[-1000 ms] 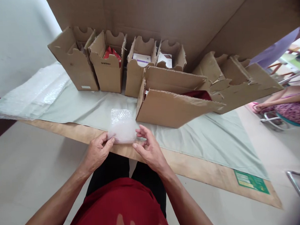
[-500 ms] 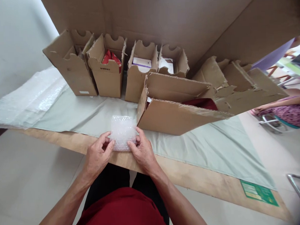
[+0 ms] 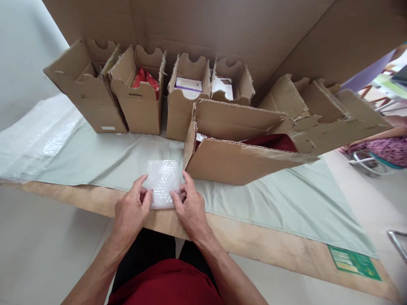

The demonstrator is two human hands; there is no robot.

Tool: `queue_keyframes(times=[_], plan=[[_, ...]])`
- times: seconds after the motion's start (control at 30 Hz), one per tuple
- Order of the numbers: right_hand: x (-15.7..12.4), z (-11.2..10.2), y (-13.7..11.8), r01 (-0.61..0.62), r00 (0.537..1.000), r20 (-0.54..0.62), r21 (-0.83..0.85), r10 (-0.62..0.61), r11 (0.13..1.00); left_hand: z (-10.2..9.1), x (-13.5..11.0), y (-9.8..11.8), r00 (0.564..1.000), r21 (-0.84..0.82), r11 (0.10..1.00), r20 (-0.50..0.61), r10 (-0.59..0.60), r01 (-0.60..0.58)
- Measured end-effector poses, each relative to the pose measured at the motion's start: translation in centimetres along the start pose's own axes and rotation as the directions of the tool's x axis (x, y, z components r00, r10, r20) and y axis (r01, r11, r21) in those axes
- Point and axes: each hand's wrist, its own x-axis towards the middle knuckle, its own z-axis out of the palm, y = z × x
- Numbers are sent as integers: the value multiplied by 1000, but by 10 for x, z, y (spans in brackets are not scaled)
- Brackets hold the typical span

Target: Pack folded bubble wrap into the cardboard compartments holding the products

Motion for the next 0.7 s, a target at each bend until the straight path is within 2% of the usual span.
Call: queue_keyframes(times=[0.13, 0.27, 0.33, 0.4, 0.43, 0.5, 0.6, 0.63, 0.7], plan=[[-1, 0, 3, 27, 1000, -12, -24, -27, 999, 1, 2, 2, 1000, 59, 998, 18, -12, 11], [2, 2, 0, 51, 999, 18, -161, -48, 986, 4, 2, 1, 1000, 129, 991, 9, 15, -16], [4, 3, -2, 60, 998, 44, -254, -50, 965, 3, 1, 0, 998, 159, 986, -11, 58, -55], [6, 3, -5, 62, 997, 65, -331, -43, 942, -1, -2, -3, 983, 174, 973, -73, 168, -153], [7, 3, -6, 61, 997, 72, -356, -38, 932, -4, -5, -4, 960, 187, 955, -112, 255, -232], [8, 2, -8, 64, 996, 85, -381, -34, 922, -11, -11, -7, 881, 225, 879, -130, 455, -420], [9, 2, -10, 69, 994, 106, -383, -30, 921, -20, -19, -13, 747, 241, 718, 47, 663, -652], [9, 1, -10, 63, 994, 110, -383, -23, 921, -21, -20, -16, 715, 233, 681, 108, 691, -694], [12, 1, -11, 47, 994, 112, -381, -5, 923, -20, -19, -21, 677, 229, 639, 172, 716, -734]])
